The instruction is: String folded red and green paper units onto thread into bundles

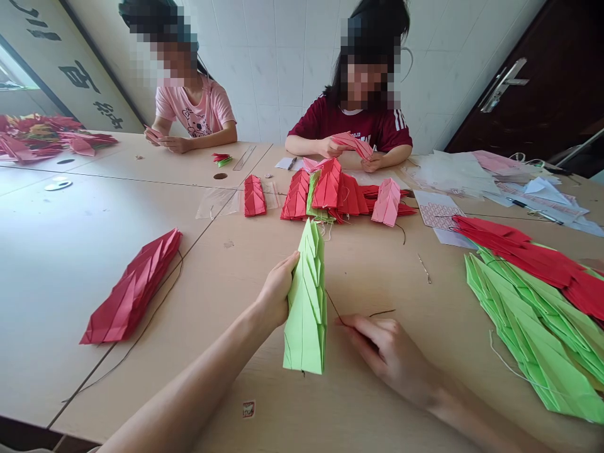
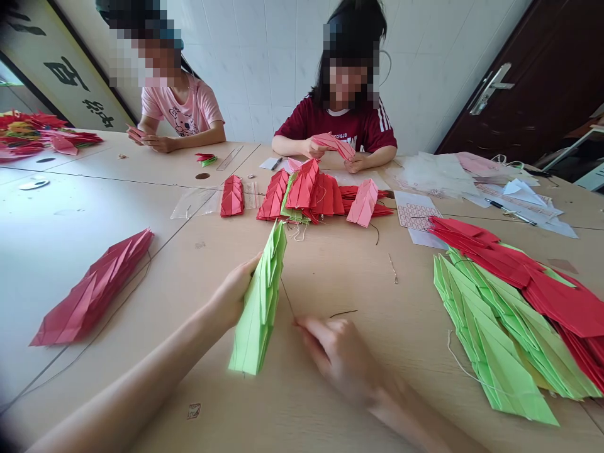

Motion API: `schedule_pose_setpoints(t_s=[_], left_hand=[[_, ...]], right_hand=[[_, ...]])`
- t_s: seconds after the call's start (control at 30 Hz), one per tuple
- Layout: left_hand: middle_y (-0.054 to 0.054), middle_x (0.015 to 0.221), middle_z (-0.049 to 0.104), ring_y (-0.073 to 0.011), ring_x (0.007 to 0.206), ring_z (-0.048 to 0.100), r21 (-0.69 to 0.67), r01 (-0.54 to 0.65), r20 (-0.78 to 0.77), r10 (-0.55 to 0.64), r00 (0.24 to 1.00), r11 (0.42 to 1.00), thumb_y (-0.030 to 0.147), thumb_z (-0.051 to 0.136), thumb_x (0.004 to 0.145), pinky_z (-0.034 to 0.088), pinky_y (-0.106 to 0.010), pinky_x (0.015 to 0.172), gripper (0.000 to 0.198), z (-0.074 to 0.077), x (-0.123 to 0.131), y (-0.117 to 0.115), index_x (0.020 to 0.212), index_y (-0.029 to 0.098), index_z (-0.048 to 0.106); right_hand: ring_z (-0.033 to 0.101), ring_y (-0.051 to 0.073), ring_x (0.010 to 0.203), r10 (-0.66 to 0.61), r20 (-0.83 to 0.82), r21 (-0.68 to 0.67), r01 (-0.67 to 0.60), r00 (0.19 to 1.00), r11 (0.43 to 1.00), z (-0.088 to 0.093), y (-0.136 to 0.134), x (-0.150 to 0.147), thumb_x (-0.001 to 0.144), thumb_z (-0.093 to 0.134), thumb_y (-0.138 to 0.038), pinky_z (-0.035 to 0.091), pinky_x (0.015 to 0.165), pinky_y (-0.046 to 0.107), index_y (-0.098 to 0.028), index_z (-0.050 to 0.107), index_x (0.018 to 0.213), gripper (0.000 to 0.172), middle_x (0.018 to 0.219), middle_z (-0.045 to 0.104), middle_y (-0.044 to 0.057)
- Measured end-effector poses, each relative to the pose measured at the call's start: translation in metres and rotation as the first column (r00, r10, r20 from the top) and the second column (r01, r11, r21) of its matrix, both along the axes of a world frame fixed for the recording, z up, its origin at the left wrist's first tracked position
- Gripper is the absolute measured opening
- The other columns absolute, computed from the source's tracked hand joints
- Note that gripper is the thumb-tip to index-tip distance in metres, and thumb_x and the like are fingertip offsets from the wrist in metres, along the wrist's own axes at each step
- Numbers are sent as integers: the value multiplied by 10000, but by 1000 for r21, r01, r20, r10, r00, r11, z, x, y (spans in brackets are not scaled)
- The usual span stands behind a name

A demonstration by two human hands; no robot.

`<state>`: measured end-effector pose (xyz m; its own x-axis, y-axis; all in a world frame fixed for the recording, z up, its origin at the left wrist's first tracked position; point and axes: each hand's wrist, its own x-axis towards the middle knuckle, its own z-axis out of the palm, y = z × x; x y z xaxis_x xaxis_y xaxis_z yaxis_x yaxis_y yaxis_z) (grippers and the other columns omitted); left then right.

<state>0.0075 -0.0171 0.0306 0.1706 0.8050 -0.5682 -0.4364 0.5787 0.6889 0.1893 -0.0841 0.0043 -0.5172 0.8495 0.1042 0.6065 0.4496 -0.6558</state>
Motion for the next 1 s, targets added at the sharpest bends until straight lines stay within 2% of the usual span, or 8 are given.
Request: schedule_pose_setpoints(t_s=[0.27,0.37,0.57,0.73,0.83,0.9,0.97,1.0], left_hand=[[38,428,439,-70,322,419,117,88,212,-111,971,989,218,416,861,326,-157,301,238,-13,-10,11,634,158,462],[64,413,358,-52,300,344,225,103,367,-183,912,969,171,449,823,251,-140,277,185,-25,-14,17,639,161,460],[77,419,301,-52,291,292,305,143,475,-281,834,941,238,438,825,196,-134,263,140,-50,-21,27,737,168,522],[73,426,296,-52,294,286,335,172,501,-330,800,926,268,401,854,202,-139,267,194,-52,-23,26,742,166,523],[67,431,313,-53,300,294,351,198,496,-361,790,915,274,395,866,200,-142,271,203,-45,-22,22,763,162,529],[63,436,337,-55,307,305,374,256,472,-420,775,891,266,419,858,198,-145,271,171,-38,-22,19,782,164,533],[63,427,354,-60,304,308,394,352,434,-509,743,849,276,456,840,189,-152,266,140,-30,-21,17,778,171,527],[64,418,358,-64,299,307,394,405,412,-552,725,825,291,473,831,184,-156,264,138,-27,-20,16,769,176,519]], right_hand=[[573,150,578,248,98,321,-266,964,909,-3,-11,-3,885,356,-99,404,535,269,-131,588,957,245,667,637,45],[570,156,581,320,174,360,-363,931,859,1,-18,-6,854,381,-80,415,559,275,-135,592,954,240,642,632,42],[540,151,553,379,241,407,-447,894,796,-5,-33,-15,871,379,-118,403,554,281,-136,591,976,237,612,629,38],[488,146,497,425,203,419,-471,882,777,-10,-39,-19,880,381,-133,373,507,283,-121,589,977,230,552,587,11],[502,132,520,384,12,271,-372,923,888,0,-33,-16,889,368,-146,400,533,260,-125,611,978,260,582,598,15],[502,115,533,176,-173,-23,-182,969,983,9,-23,-9,895,403,-210,412,532,232,-149,623,978,243,611,591,6],[461,93,489,-168,-385,-336,31,908,941,15,-7,1,894,433,-283,378,456,193,-182,635,896,226,553,530,-28],[468,88,501,-332,-496,-450,89,802,889,18,3,8,878,459,-298,382,449,180,-187,635,826,214,566,531,-27]])
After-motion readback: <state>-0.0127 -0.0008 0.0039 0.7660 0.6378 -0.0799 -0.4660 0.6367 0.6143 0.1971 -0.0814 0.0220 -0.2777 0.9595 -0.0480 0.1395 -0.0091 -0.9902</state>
